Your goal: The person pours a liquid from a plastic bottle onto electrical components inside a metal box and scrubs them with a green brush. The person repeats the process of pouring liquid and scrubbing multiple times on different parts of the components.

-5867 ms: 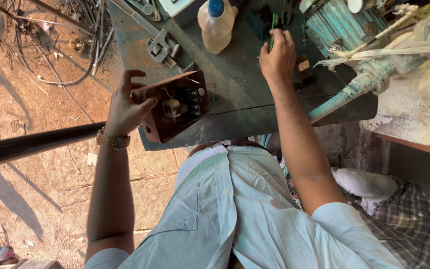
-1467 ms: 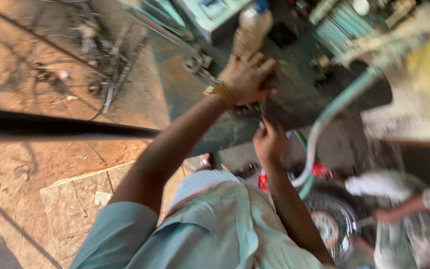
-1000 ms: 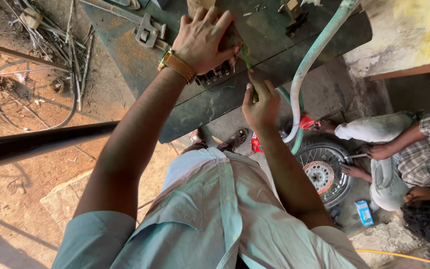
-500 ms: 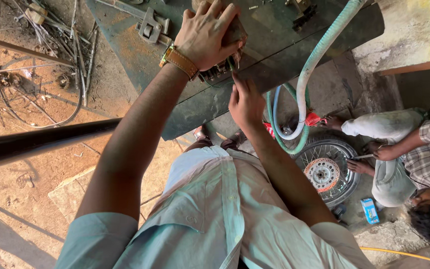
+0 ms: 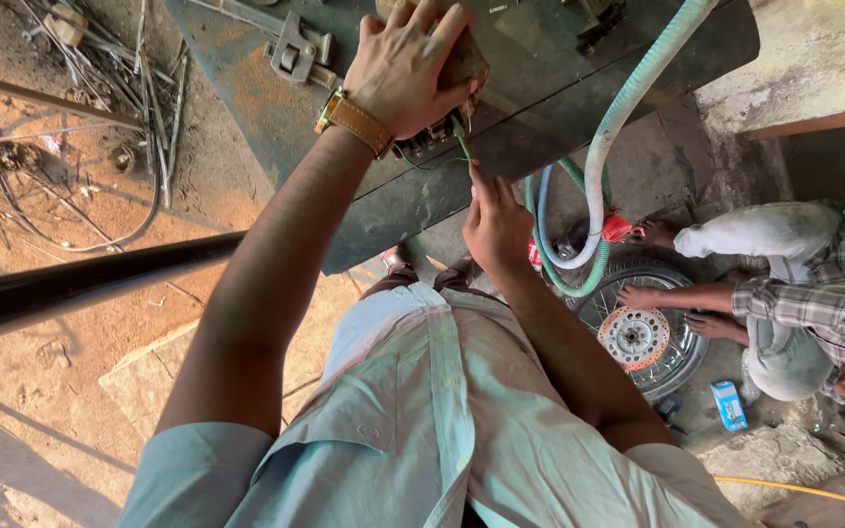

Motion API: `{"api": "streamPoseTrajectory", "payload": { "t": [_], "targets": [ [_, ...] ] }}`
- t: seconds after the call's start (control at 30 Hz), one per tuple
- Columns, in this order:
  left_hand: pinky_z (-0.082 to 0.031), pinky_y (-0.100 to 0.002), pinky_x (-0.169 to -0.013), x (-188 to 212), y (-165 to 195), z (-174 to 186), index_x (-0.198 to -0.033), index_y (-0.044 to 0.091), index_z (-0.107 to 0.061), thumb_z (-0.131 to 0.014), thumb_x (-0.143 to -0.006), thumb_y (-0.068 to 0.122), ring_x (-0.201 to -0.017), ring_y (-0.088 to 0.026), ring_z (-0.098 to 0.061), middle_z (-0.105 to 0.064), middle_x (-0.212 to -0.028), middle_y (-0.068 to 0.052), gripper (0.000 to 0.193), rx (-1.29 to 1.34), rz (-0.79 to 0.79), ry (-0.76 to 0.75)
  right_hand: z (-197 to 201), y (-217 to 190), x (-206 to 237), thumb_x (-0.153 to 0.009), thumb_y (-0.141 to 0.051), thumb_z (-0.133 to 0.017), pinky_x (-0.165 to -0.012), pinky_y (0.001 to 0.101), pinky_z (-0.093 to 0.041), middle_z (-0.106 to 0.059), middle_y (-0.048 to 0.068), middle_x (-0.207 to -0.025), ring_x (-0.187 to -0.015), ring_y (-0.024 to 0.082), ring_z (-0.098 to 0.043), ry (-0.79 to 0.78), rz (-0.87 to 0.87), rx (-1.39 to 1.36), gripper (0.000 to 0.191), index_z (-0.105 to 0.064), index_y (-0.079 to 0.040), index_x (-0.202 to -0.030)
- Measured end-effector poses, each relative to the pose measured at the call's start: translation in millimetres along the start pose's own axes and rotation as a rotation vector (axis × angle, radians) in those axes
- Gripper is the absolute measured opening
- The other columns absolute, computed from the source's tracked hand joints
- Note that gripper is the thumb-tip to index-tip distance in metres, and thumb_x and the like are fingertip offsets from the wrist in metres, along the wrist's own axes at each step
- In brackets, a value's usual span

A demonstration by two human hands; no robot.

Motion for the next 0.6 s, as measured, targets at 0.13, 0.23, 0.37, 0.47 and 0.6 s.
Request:
{"api": "streamPoseTrajectory", "payload": {
  "t": [0.13, 0.23, 0.37, 0.47, 0.6],
  "targets": [
    [-0.042, -0.057, -0.087, 1, -1, -4, -0.139, 0.018, -0.051, -0.079, -0.093, 0.054, -0.128, -0.032, -0.05, -0.053, -0.137, -0.01, 0.064, -0.004, 0.012, -0.052, -4, 1, -5, -0.096, -0.004, -0.067, -0.063, 0.0435, -0.056, -0.07, 0.018, -0.099, -0.08, 0.037, -0.071, 0.002, -0.039, 0.012, 0.033, -0.068, -0.009, -0.129],
    [-0.042, -0.057, -0.088, 0, -2, 4, -0.142, 0.019, -0.05, -0.079, -0.095, 0.055, -0.129, -0.032, -0.05, -0.052, -0.139, -0.01, 0.066, -0.002, -0.031, 0.041, -2, 2, -11, -0.104, -0.005, -0.066, -0.075, 0.0387, -0.057, -0.073, 0.018, -0.108, -0.092, 0.034, -0.071, 0.069, 0.015, -0.189, 0.026, -0.07, -0.01, -0.129],
    [-0.041, -0.062, -0.085, -3, -3, -1, -0.14, 0.018, -0.051, -0.079, -0.088, 0.054, -0.125, -0.035, -0.05, -0.051, -0.137, -0.015, 0.07, -0.045, 0.006, -0.018, -5, 29, -10, -0.099, -0.007, -0.07, -0.056, 0.0291, -0.044, -0.07, 0.003, -0.081, -0.063, 0.01, -0.056, -0.182, -0.276, -0.643, 0.032, -0.071, -0.003, -0.132],
    [-0.042, -0.063, -0.086, -4, -1, -1, -0.14, 0.018, -0.05, -0.079, -0.088, 0.053, -0.128, -0.035, -0.049, -0.049, -0.141, -0.015, 0.069, -0.036, 0.009, -0.016, -11, 37, -17, -0.098, -0.006, -0.073, -0.053, 0.0241, -0.035, -0.057, -0.005, -0.074, -0.059, 0.003, -0.044, -0.297, -0.397, -0.971, 0.039, -0.069, -0.003, -0.137],
    [-0.043, -0.064, -0.089, -2, -4, 0, -0.141, 0.018, -0.05, -0.08, -0.09, 0.051, -0.132, -0.035, -0.048, -0.048, -0.143, -0.013, 0.068, -0.015, 0.011, -0.041, -18, 41, -11, -0.099, -0.006, -0.066, -0.041, 0.0235, -0.026, -0.044, -0.008, -0.058, -0.044, 0.002, -0.033, -0.4, -0.599, -1.182, 0.042, -0.064, -0.004, -0.141]
  ]
}}
Point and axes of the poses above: each hand's wrist, its own x-axis away from the middle knuckle, its own z-axis out of the back of the hand, y = z × x, the point moved 5 cm from there along -x, towards the middle knuckle
